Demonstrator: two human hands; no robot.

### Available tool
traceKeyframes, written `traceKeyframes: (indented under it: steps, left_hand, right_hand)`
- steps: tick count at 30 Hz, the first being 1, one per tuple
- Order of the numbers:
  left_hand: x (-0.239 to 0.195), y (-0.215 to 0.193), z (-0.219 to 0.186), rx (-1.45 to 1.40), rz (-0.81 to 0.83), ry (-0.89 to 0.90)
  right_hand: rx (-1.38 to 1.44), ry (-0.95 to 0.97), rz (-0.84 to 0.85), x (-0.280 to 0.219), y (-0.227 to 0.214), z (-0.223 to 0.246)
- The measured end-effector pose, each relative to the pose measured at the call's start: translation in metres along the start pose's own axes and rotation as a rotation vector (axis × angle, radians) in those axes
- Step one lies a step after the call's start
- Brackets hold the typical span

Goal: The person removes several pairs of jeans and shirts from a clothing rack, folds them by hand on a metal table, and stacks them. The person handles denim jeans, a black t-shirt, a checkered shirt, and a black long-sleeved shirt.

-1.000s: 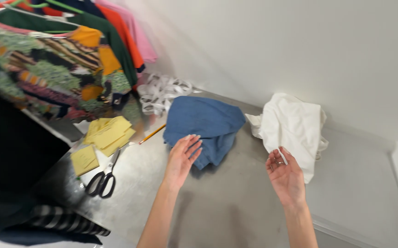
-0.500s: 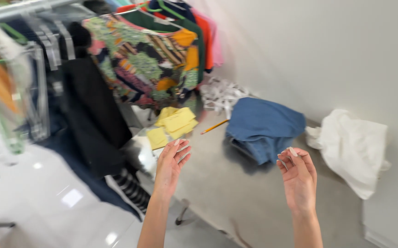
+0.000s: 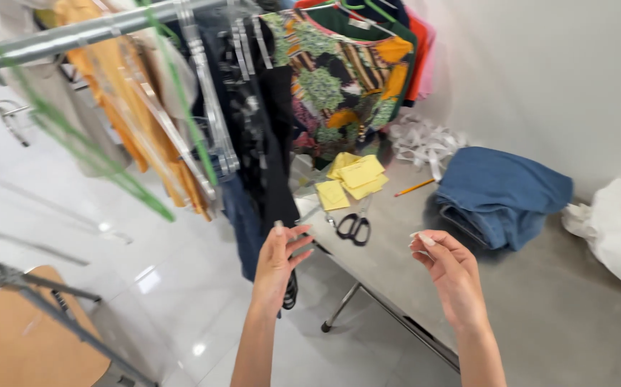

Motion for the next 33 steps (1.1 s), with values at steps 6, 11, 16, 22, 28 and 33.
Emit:
traceKeyframes:
  steps: [6,11,16,22,28,33]
  left_hand:
    - [-0.035,-0.002,-0.052,0.108,-0.151,-0.071]
    - [-0.037,-0.007,-0.063,0.12,-0.241,-0.111]
    - [-0.027,-0.024,-0.061,0.13,-0.272,-0.045]
    - [-0.02,-0.024,-0.073,0.263,-0.256,0.074]
    - [0.002,-0.033,-0.099,0.33,-0.357,0.367]
    - [0.019,-0.027,-0.12,0.341,-0.278,0.373]
  right_hand:
    - [-0.283,0.102,0.174,0.015,0.076,-0.023]
    - [-0.339,0.144,0.339,0.026,0.126,-0.024]
    - [-0.32,0.203,0.362,0.037,0.155,-0.048]
    - [-0.405,-0.001,0.465,0.055,0.207,-0.05]
    - [-0.432,-0.291,0.539,0.093,0.28,-0.033]
    - [-0.519,-0.392,0.59,0.13,0.305,-0.044]
Point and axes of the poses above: each hand's wrist, its own x-axis towards the middle knuckle, its own y-axis out of the palm, z = x × y, the point moved 8 cm from there along x, towards the middle knuckle, and after that the axes turned 9 degrees about z, right-handed, at the moved point
